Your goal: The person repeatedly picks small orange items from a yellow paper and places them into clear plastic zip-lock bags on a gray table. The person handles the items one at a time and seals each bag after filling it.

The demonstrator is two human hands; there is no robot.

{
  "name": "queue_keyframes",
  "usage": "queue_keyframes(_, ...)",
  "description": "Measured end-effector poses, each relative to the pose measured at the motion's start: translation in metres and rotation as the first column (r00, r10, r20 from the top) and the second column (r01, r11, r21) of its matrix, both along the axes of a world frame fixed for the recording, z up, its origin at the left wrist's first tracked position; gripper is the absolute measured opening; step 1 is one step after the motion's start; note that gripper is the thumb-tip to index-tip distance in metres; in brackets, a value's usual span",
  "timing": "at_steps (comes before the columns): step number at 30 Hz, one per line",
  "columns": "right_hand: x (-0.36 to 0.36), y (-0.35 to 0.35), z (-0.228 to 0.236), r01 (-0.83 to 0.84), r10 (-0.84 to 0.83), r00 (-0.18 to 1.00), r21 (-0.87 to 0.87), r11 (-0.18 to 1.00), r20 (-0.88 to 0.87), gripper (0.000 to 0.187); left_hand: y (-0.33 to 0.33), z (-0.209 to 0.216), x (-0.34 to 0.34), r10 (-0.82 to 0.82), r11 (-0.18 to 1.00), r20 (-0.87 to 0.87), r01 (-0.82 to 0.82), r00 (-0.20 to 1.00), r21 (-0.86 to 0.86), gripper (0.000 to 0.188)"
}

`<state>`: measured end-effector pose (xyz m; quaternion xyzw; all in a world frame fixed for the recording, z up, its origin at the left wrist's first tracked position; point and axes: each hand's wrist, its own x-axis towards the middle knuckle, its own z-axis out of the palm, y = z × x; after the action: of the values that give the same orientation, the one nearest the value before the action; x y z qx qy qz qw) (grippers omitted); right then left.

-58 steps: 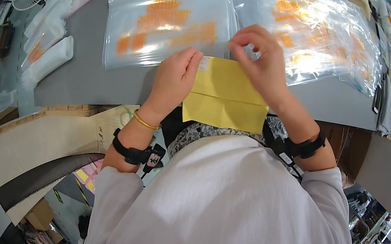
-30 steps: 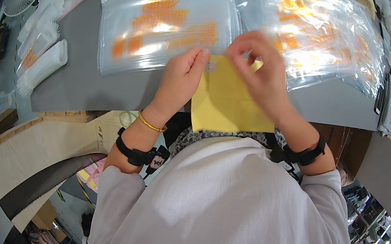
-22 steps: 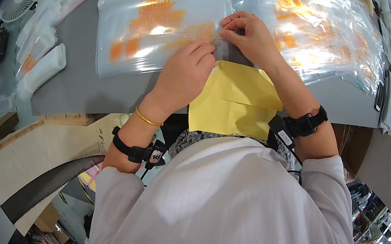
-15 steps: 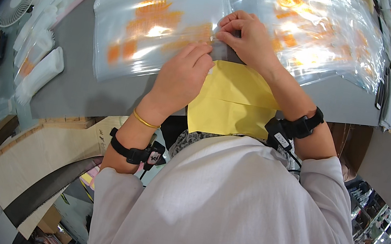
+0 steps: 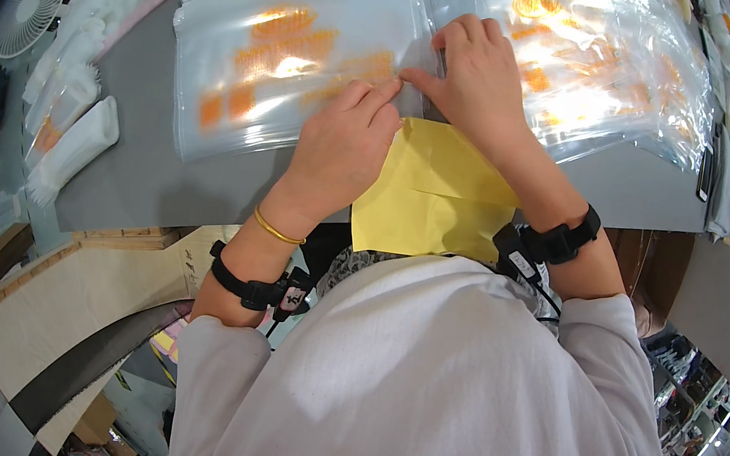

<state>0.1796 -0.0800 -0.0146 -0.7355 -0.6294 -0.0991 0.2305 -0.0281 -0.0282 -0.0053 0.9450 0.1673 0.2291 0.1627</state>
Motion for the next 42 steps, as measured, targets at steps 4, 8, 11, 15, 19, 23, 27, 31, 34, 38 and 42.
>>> queue_keyframes(4,0.008,0.017,-0.005,0.065,-0.085,0.970,-0.092,0.994,-0.229,0.036,0.001,0.005,0.000,0.000,0.999,-0.017,-0.001,1.000,-0.043,0.012)
queue_keyframes(8,0.013,0.028,-0.008,0.053,-0.096,0.931,-0.128,0.990,-0.352,0.029,0.000,0.008,-0.007,-0.025,0.995,0.063,0.031,0.998,-0.090,0.011)
queue_keyframes(11,0.010,0.028,0.000,-0.015,0.014,0.993,-0.009,1.000,-0.120,0.022,-0.006,0.007,-0.015,-0.023,0.994,0.077,0.031,0.997,-0.107,0.009)
queue_keyframes(15,0.006,0.032,0.013,-0.150,0.118,0.972,0.147,0.978,0.203,0.016,-0.011,0.008,-0.018,0.001,0.989,0.020,0.002,1.000,-0.151,0.009)
queue_keyframes(19,0.051,0.041,0.010,0.064,-0.042,0.975,0.093,0.994,-0.218,0.028,-0.011,0.015,-0.024,0.136,0.906,0.008,-0.121,0.991,-0.405,0.013)
queue_keyframes(23,0.164,0.024,0.004,0.198,-0.211,0.930,-0.074,0.978,-0.301,0.038,-0.014,0.019,-0.031,0.317,0.351,-0.101,-0.216,0.943,-0.911,0.024)
queue_keyframes(27,0.213,-0.012,0.017,0.460,-0.450,0.874,-0.012,0.888,0.182,0.033,-0.021,0.015,-0.026,0.411,0.119,-0.028,-0.084,0.911,-0.989,0.029)
queue_keyframes(31,0.125,-0.043,0.042,0.083,-0.054,0.901,0.047,0.995,-0.430,0.020,-0.021,0.007,-0.009,0.439,0.059,-0.037,-0.070,0.898,-0.996,0.027)
queue_keyframes(34,0.037,-0.063,0.048,-0.327,0.302,0.772,0.057,0.943,-0.559,0.016,-0.018,0.006,0.006,0.422,0.126,0.039,-0.016,0.906,-0.992,0.026)
queue_keyframes(38,-0.007,-0.059,0.048,-0.240,0.256,0.917,0.092,0.967,-0.307,0.018,-0.026,0.016,0.014,0.442,0.079,0.099,0.072,0.891,-0.994,0.023)
queue_keyframes(42,-0.015,-0.058,0.053,-0.217,0.258,0.935,0.183,0.959,-0.244,0.019,-0.029,0.025,0.010,0.474,-0.026,0.096,0.123,0.875,-0.992,0.021)
